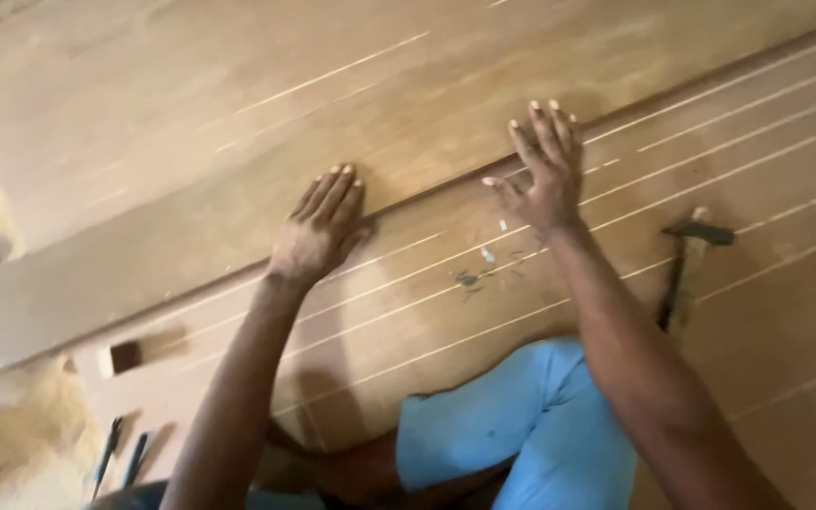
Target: The person hammers nails into a wooden plank while holding it in place by hand on the floor.
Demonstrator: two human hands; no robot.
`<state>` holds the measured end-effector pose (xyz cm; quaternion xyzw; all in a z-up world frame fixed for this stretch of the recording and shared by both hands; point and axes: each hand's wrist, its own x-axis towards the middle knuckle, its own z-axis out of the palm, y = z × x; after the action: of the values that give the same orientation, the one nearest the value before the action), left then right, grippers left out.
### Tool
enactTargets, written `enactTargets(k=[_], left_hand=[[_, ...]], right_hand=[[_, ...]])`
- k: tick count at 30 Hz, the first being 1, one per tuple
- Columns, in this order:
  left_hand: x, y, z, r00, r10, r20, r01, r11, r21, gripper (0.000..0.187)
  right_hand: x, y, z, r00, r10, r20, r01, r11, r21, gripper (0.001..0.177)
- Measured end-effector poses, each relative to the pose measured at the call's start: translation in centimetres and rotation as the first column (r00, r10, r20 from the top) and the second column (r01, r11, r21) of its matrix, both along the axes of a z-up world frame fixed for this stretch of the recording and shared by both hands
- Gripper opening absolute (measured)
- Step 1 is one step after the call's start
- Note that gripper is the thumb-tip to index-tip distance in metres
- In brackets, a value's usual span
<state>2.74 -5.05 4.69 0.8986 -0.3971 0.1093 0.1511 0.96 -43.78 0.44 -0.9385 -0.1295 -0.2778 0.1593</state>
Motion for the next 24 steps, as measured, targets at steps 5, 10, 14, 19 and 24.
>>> enactTargets(k=[5,10,14,19,24], left_hand=[[0.0,0.0,-1.7,0.990,0.015,0.139,-0.001,0.995,-0.104,0.052],[-0.1,0.2,-2.2,0.985,0.007,0.173,0.014,0.993,-0.118,0.052],[0.3,0.2,-2.6,0.991,-0.002,0.135,0.018,0.993,-0.119,0.053],[0.8,1.3,-1.8,0.996,-0.084,0.012,0.085,0.993,-0.082,0.051],[1.0,4.1,-0.3,0.986,-0.141,-0.089,0.134,0.988,-0.080,0.053]], right_hand=[[0.2,2.5,-0.2,0.991,0.122,-0.049,-0.126,0.989,-0.083,0.063],[0.5,4.3,0.2,0.989,0.149,0.014,-0.148,0.987,-0.065,0.045],[1.0,4.1,0.8,0.987,0.162,0.017,-0.162,0.986,-0.037,0.033],[0.8,4.1,1.2,0.985,0.172,0.004,-0.171,0.985,-0.033,0.031],[0.7,4.0,1.2,0.989,0.146,-0.003,-0.145,0.987,-0.063,0.028]])
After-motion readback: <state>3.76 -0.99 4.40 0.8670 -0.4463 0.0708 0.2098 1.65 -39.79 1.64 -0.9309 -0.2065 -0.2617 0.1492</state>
